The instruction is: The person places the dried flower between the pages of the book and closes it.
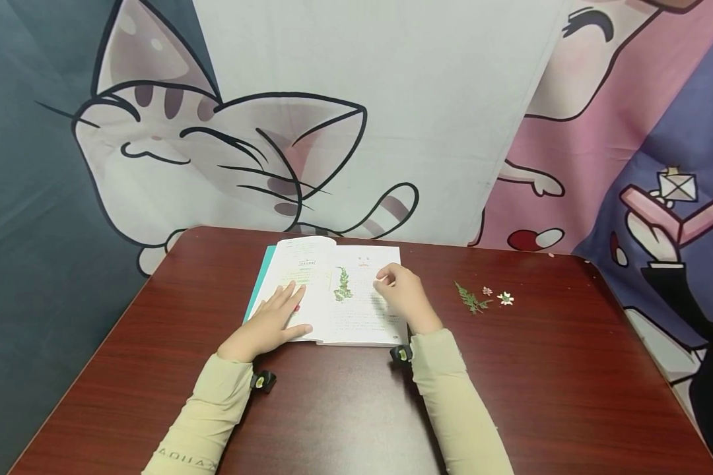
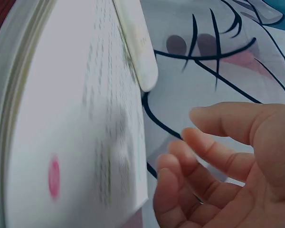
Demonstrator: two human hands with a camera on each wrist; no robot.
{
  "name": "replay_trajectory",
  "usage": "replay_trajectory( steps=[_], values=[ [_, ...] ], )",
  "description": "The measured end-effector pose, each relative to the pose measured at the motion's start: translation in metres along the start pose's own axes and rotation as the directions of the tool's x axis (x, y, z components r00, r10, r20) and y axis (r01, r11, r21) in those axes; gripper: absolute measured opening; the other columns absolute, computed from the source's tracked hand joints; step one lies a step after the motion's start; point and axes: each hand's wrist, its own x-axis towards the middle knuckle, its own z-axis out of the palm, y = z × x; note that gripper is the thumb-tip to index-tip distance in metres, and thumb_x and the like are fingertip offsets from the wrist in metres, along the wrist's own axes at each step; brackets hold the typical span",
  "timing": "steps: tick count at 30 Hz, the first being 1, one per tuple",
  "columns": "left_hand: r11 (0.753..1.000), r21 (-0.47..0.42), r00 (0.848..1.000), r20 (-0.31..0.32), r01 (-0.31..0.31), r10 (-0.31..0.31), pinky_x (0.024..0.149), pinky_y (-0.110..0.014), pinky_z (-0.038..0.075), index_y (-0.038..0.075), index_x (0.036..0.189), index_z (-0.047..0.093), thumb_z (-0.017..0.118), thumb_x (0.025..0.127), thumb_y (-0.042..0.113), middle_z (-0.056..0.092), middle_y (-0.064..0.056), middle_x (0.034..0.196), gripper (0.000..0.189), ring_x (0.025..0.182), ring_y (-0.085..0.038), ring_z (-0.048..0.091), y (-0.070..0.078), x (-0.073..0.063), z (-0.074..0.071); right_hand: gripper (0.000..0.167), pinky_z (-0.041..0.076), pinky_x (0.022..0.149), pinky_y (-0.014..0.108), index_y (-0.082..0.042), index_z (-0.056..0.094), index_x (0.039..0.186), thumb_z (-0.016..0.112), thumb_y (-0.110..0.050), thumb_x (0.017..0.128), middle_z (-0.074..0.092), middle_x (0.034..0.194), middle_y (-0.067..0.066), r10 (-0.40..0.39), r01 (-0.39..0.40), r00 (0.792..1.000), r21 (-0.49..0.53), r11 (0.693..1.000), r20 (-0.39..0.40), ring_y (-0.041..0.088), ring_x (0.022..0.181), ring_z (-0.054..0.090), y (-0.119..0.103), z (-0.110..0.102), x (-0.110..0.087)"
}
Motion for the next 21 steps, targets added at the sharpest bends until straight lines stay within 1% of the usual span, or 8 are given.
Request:
replay_trajectory(
  steps=[3,5,8,11,17,21],
  values=[
    [1.0,0.005,1.0,0.0,-0.001,0.001,0.116,-0.07,0.014,0.008,0.162,0.024,0.064,0.098,0.047,0.015,-0.019,0.168,0.085,0.154,-0.043,0.009,0.0,0.0,0.0,0.022,0.051,0.073,0.038,-0.002,0.066,0.111,0.066,-0.018,0.096,0.067,0.098,0.013,0.019,-0.019,1.0,-0.033,0.999,0.01,0.029,0.093,0.062,0.006,-0.008,-0.003],
    [1.0,0.007,1.0,0.001,0.0,0.0,0.116,-0.07,0.014,0.008,0.162,0.024,0.064,0.098,0.047,0.015,-0.019,0.168,0.085,0.154,-0.043,0.008,0.0,0.0,0.0,0.027,0.052,0.079,0.043,0.001,0.065,0.115,0.065,-0.018,0.096,0.066,0.102,0.016,0.025,-0.024,1.0,-0.053,0.998,0.017,0.031,0.097,0.061,0.01,-0.013,-0.005],
    [1.0,0.009,1.0,0.002,-0.002,0.002,0.116,-0.07,0.014,0.008,0.162,0.024,0.064,0.098,0.047,0.015,-0.019,0.168,0.085,0.154,-0.043,0.009,0.0,0.0,0.0,0.034,0.05,0.087,0.05,0.004,0.063,0.122,0.064,-0.019,0.097,0.065,0.109,0.02,0.047,-0.044,0.998,-0.089,0.995,0.034,0.034,0.101,0.06,0.017,-0.018,-0.007],
    [1.0,0.01,1.0,0.001,-0.007,0.007,0.116,-0.07,0.015,0.008,0.162,0.024,0.064,0.098,0.047,0.015,-0.019,0.168,0.085,0.153,-0.044,0.009,0.0,0.0,0.0,0.039,0.048,0.091,0.052,0.008,0.061,0.125,0.064,-0.018,0.096,0.064,0.113,0.024,0.071,-0.063,0.996,-0.123,0.99,0.058,0.036,0.102,0.06,0.023,-0.021,-0.01],
    [1.0,0.009,1.0,0.0,-0.011,0.011,0.116,-0.07,0.015,0.006,0.161,0.025,0.065,0.098,0.046,0.016,-0.02,0.167,0.085,0.153,-0.044,0.01,0.002,-0.001,0.0,0.05,0.051,0.092,0.052,0.013,0.055,0.132,0.065,-0.021,0.097,0.063,0.12,0.029,0.147,-0.126,0.982,-0.173,0.977,0.115,0.039,0.108,0.062,0.028,-0.023,-0.011],
    [1.0,0.011,1.0,-0.002,-0.008,0.008,0.116,-0.069,0.016,0.006,0.161,0.026,0.065,0.098,0.047,0.016,-0.02,0.167,0.085,0.153,-0.044,0.01,0.002,-0.001,-0.001,0.049,0.052,0.092,0.051,0.013,0.056,0.131,0.065,-0.021,0.097,0.064,0.119,0.028,0.148,-0.123,0.98,-0.175,0.977,0.135,0.039,0.108,0.062,0.03,-0.022,-0.012]
  ],
)
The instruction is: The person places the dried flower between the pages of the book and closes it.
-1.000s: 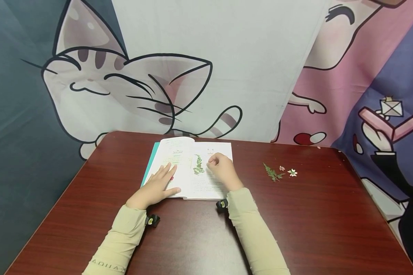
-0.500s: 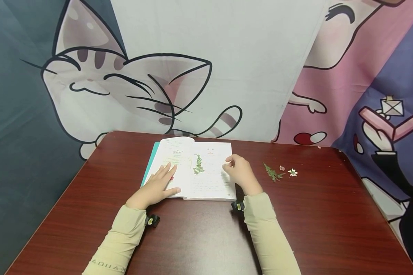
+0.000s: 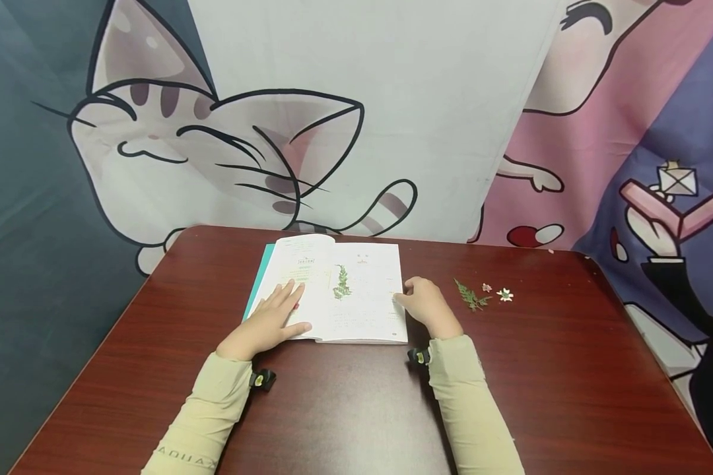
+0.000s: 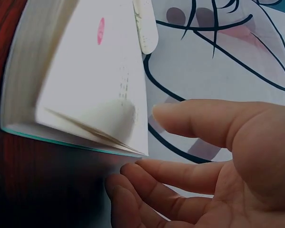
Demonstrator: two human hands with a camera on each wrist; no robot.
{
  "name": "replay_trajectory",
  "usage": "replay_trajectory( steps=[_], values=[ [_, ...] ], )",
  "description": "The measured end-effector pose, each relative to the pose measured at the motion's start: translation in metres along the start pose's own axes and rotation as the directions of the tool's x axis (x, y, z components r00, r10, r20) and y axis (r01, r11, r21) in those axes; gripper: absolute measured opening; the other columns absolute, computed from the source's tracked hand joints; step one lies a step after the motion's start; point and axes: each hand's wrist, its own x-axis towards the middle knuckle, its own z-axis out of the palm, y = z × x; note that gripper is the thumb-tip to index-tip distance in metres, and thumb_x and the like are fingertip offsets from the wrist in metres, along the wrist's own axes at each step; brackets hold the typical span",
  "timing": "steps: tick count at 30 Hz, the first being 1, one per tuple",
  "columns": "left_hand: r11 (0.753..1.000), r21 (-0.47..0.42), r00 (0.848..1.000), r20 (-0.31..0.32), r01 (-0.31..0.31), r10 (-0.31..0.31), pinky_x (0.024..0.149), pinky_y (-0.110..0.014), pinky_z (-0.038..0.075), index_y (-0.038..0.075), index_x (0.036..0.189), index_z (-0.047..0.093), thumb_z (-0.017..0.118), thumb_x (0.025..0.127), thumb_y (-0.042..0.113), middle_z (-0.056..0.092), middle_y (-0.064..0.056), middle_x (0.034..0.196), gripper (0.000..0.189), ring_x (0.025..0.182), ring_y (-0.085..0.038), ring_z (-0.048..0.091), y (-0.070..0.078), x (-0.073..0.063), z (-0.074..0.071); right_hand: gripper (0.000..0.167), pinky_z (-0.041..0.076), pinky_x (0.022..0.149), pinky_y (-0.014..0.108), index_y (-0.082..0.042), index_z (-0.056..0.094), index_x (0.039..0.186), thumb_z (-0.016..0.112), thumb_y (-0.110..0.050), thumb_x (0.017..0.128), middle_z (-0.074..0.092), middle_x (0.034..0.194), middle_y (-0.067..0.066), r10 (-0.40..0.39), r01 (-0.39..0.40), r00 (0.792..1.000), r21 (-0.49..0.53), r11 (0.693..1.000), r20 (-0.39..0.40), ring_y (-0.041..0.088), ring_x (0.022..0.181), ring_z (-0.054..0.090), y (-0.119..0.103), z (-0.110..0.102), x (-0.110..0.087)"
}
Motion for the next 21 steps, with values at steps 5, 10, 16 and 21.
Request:
replay_trajectory(
  steps=[5,10,16,21],
  values=[
    [1.0,0.003,1.0,0.0,0.003,-0.003,0.116,-0.07,0.016,0.007,0.161,0.025,0.065,0.098,0.047,0.016,-0.02,0.167,0.085,0.153,-0.044,0.01,-0.0012,0.0008,0.0001,0.041,0.052,0.09,0.05,0.012,0.061,0.125,0.065,-0.018,0.096,0.066,0.112,0.024,-0.027,0.027,1.0,0.002,1.0,0.006,0.034,0.1,0.063,-0.0012,0.0014,0.0001],
    [1.0,0.008,1.0,0.002,0.005,-0.005,0.116,-0.069,0.016,0.007,0.161,0.025,0.065,0.098,0.047,0.016,-0.02,0.167,0.085,0.153,-0.044,0.01,-0.0021,0.0015,0.0012,0.042,0.052,0.091,0.051,0.012,0.061,0.126,0.065,-0.018,0.096,0.066,0.114,0.025,-0.036,0.036,0.999,-0.003,0.999,0.013,0.034,0.101,0.063,-0.0034,-0.0002,-0.0023],
    [1.0,0.01,1.0,0.0,0.0,0.0,0.116,-0.07,0.016,0.007,0.161,0.025,0.065,0.098,0.047,0.016,-0.02,0.167,0.085,0.153,-0.044,0.011,-0.0021,0.0016,0.0012,0.044,0.05,0.094,0.052,0.012,0.06,0.127,0.064,-0.019,0.097,0.065,0.118,0.027,-0.04,0.04,0.999,0.002,0.999,-0.004,0.038,0.108,0.062,-0.0045,-0.0038,-0.0037],
    [1.0,0.012,1.0,-0.004,-0.002,0.002,0.116,-0.07,0.016,0.006,0.161,0.025,0.065,0.098,0.047,0.017,-0.021,0.167,0.085,0.153,-0.045,0.011,-0.0018,0.0018,0.0011,0.041,0.052,0.093,0.052,0.01,0.061,0.128,0.063,-0.018,0.098,0.064,0.121,0.027,-0.015,0.016,1.0,0.024,1.0,-0.027,0.038,0.109,0.062,-0.0059,-0.0045,-0.0035]
  ],
)
